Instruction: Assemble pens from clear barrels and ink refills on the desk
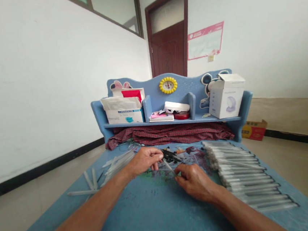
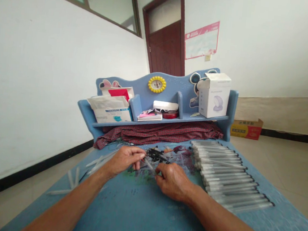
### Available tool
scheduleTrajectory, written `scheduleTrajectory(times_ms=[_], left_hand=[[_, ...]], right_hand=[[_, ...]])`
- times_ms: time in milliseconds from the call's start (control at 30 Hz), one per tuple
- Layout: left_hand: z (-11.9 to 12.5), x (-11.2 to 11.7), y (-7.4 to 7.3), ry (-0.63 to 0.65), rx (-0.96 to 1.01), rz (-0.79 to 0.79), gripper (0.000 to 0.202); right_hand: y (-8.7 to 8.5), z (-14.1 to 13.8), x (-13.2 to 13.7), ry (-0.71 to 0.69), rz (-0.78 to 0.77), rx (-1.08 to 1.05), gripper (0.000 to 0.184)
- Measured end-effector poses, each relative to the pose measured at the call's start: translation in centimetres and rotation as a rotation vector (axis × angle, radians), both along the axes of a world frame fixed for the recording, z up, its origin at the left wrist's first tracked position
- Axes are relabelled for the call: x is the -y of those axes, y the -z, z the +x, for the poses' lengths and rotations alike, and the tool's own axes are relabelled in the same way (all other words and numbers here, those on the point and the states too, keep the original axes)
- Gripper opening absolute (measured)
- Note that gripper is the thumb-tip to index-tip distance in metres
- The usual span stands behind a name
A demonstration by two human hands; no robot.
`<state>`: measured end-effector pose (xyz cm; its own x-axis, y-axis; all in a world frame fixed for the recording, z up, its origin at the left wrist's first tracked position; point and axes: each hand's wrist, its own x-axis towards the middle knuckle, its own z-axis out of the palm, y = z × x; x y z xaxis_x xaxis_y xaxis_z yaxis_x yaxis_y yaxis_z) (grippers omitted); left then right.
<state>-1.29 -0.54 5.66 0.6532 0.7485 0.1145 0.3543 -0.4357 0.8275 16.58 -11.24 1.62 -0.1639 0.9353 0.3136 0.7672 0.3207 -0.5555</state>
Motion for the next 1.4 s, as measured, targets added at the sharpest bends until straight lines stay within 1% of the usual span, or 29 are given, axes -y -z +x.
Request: scheduleTrajectory(times_ms=[333,533,733,967,1167,1400], left_hand=[[0.1,0.13,0.17,0.02,-0.042,-0.029,0.027],[0.16,0.32,0.05,0.021,-0.022,-0.057,0.027],[0.12,0.33,0.06,0.017,0.007,-0.07,0.031],[0.01,0.46,-0.08,0.03,0.074,-0.113,0.027],[-0.09,0.34,0.05,0.033,0.061,-0.087,0.025],[0.0,0.27,0.25,0.03,0.051,-0.091,0.023]], right_hand=[[-0.16,0.1,-0.07,0.015,-0.008,0.019,0.019],[-0.08,0.08,-0.12,0.021,-0.002,0.031,0.021],[-0.17,-0.06,-0.09,0.026,0.002,0.029,0.02],[0.07,-0.14,-0.14,0.006,0.01,0.015,0.021],[0.21,-0.26,-0.17,0.0,0.015,0.015,0.021],[0.23,-0.23,-0.14,-0.01,0.032,0.036,0.02]])
